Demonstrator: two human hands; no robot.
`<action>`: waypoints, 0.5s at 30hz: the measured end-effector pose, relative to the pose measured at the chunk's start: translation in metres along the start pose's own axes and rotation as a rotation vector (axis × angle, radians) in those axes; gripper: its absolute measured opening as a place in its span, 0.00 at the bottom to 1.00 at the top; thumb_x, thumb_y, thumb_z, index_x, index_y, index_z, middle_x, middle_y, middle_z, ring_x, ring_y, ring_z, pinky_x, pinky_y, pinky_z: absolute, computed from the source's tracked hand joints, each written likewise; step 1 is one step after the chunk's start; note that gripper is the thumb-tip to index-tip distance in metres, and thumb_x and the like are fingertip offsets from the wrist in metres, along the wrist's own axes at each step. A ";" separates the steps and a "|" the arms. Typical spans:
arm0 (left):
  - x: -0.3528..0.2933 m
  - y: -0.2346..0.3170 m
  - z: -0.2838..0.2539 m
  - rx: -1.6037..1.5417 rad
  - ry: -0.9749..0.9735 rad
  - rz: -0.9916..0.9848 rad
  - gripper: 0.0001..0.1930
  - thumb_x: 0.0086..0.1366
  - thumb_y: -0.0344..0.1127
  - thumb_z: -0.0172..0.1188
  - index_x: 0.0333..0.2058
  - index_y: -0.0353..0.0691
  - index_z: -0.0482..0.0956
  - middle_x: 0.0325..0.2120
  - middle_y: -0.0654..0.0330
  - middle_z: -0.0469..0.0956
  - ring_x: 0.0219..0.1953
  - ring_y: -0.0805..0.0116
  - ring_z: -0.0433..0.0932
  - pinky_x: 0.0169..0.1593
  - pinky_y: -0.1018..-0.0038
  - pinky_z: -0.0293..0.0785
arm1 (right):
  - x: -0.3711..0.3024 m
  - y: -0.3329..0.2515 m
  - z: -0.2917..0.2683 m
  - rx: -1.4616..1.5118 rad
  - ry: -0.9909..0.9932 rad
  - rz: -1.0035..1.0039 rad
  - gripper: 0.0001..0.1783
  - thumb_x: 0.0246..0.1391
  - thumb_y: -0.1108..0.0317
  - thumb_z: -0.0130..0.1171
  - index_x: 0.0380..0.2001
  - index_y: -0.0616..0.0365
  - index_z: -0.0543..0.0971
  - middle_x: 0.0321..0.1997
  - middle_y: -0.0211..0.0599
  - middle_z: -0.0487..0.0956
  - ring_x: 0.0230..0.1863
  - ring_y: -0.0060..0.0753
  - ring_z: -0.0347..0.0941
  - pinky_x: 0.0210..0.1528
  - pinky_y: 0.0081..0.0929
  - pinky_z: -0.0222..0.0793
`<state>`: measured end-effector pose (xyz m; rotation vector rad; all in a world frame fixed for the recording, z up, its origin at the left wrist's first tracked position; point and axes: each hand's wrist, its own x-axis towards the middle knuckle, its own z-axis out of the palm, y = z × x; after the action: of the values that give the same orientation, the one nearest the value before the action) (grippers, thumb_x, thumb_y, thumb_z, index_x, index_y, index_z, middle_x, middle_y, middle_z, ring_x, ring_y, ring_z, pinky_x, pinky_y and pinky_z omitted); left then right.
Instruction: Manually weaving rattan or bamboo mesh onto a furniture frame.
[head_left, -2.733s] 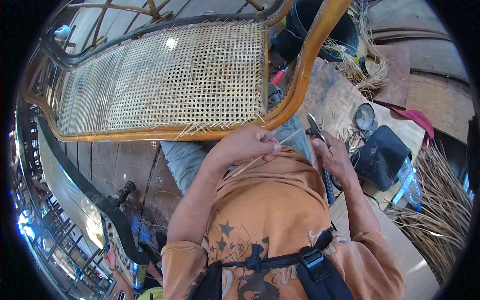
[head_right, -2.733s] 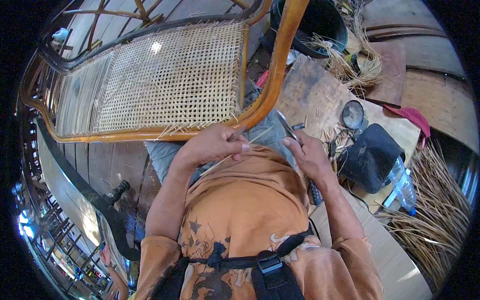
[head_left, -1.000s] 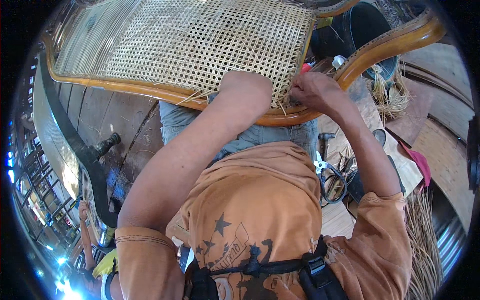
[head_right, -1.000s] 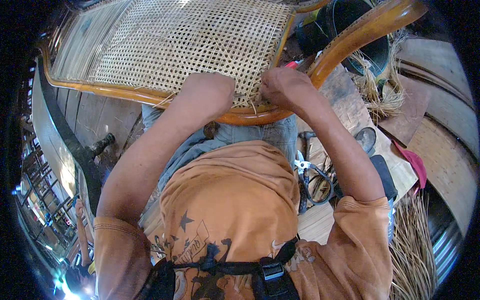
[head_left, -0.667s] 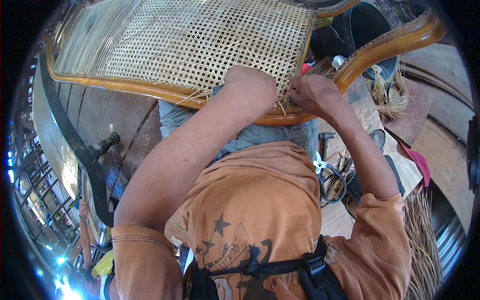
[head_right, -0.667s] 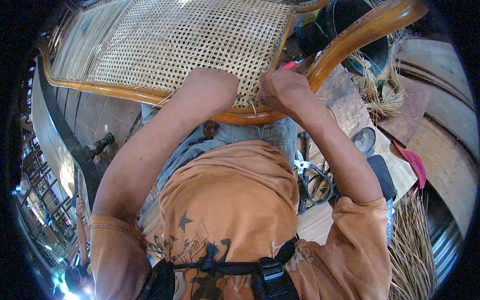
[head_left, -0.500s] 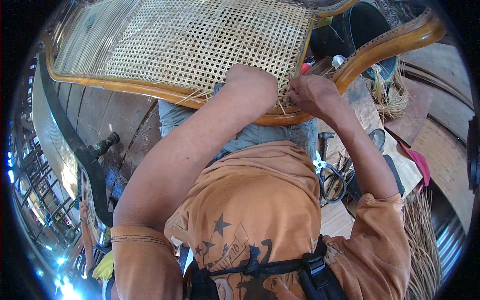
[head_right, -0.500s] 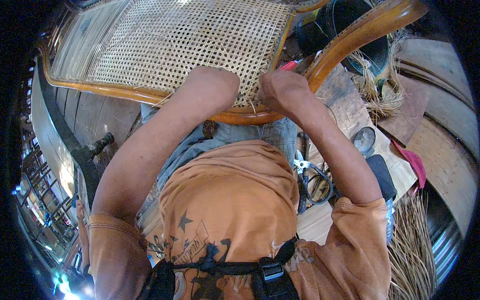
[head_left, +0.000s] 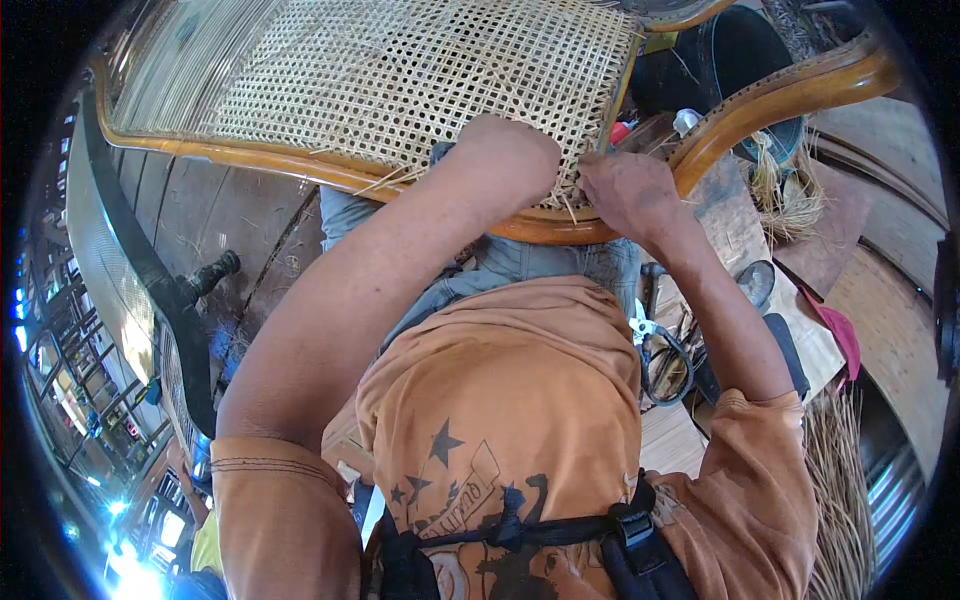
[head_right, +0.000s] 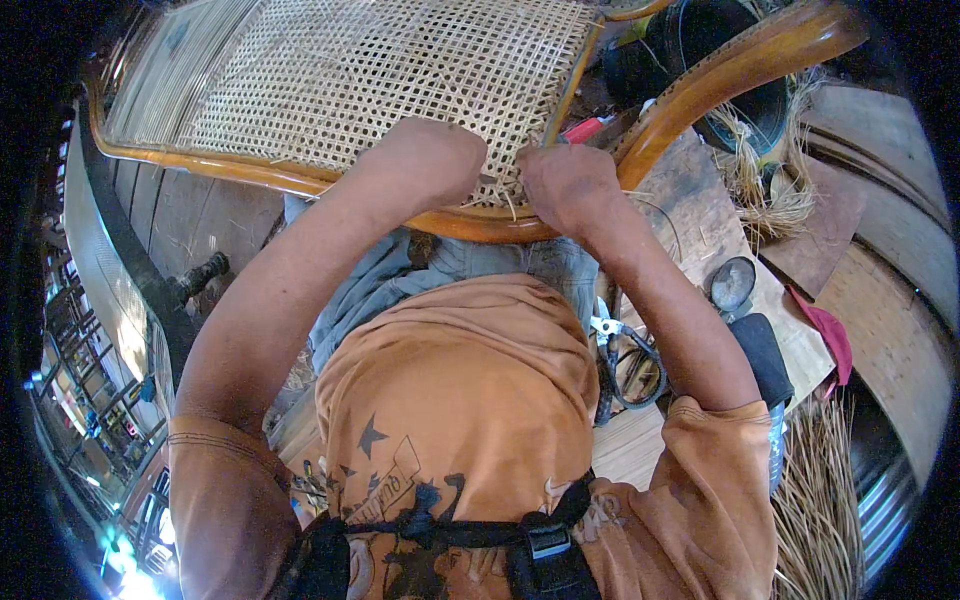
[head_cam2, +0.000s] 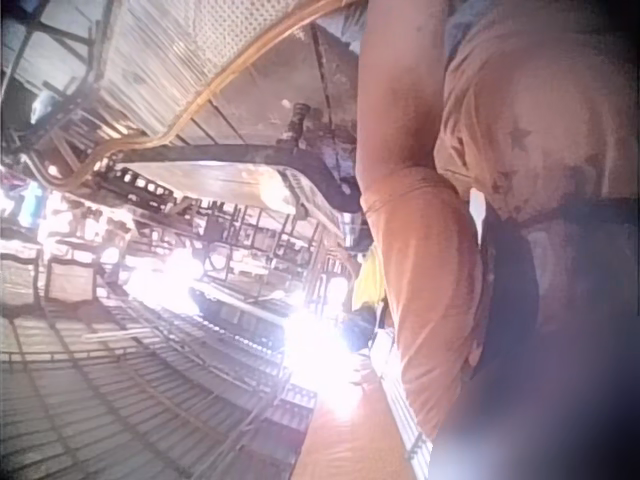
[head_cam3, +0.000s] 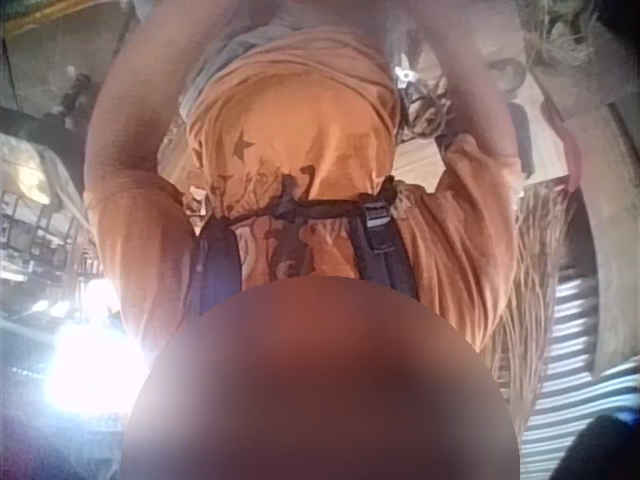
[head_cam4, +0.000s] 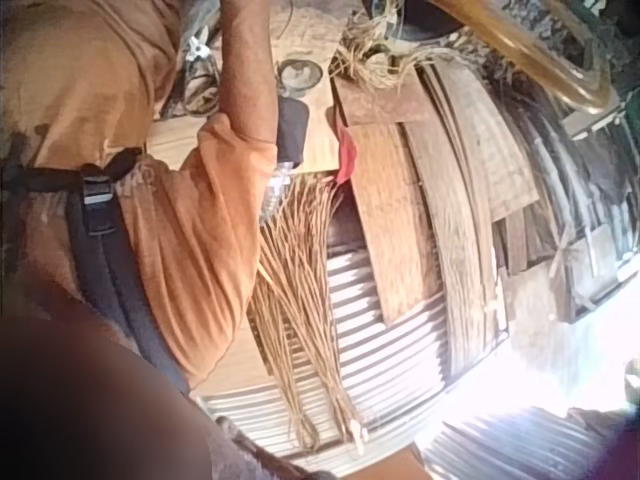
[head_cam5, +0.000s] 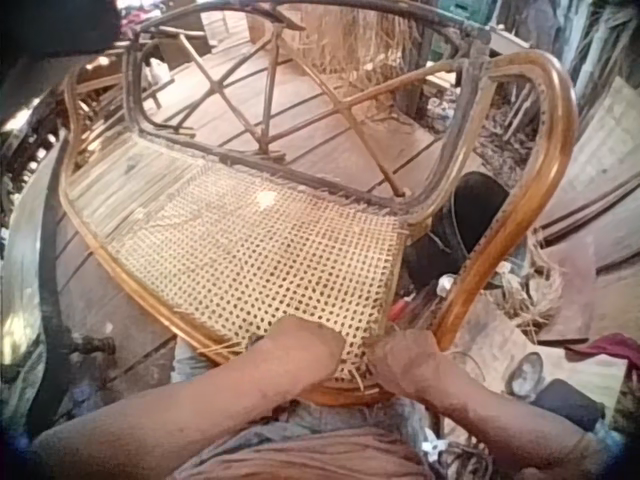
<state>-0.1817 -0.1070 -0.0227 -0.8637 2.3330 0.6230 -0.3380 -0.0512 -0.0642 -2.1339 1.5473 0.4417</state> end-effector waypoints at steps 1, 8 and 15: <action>0.001 0.000 0.001 -0.010 -0.008 -0.016 0.10 0.53 0.32 0.53 0.31 0.36 0.81 0.31 0.51 0.80 0.36 0.56 0.80 0.38 0.63 0.76 | 0.000 0.000 0.000 0.000 0.007 -0.019 0.11 0.56 0.61 0.46 0.34 0.56 0.74 0.28 0.45 0.79 0.34 0.48 0.77 0.35 0.42 0.72; 0.004 0.002 -0.002 0.010 -0.038 -0.011 0.11 0.53 0.33 0.53 0.32 0.37 0.81 0.32 0.51 0.80 0.37 0.56 0.80 0.40 0.63 0.75 | 0.001 0.001 0.003 0.061 0.012 -0.045 0.09 0.54 0.65 0.46 0.32 0.55 0.74 0.28 0.46 0.79 0.34 0.49 0.77 0.33 0.42 0.74; 0.014 0.008 0.003 -0.051 -0.054 -0.132 0.13 0.54 0.39 0.53 0.33 0.39 0.82 0.33 0.54 0.81 0.37 0.56 0.80 0.39 0.62 0.75 | 0.007 0.003 0.008 0.236 0.069 -0.094 0.11 0.54 0.63 0.48 0.34 0.57 0.75 0.30 0.49 0.78 0.36 0.52 0.75 0.37 0.45 0.70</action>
<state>-0.1944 -0.1055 -0.0323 -1.0020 2.2000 0.6440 -0.3384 -0.0531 -0.0750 -2.0460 1.4491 0.1466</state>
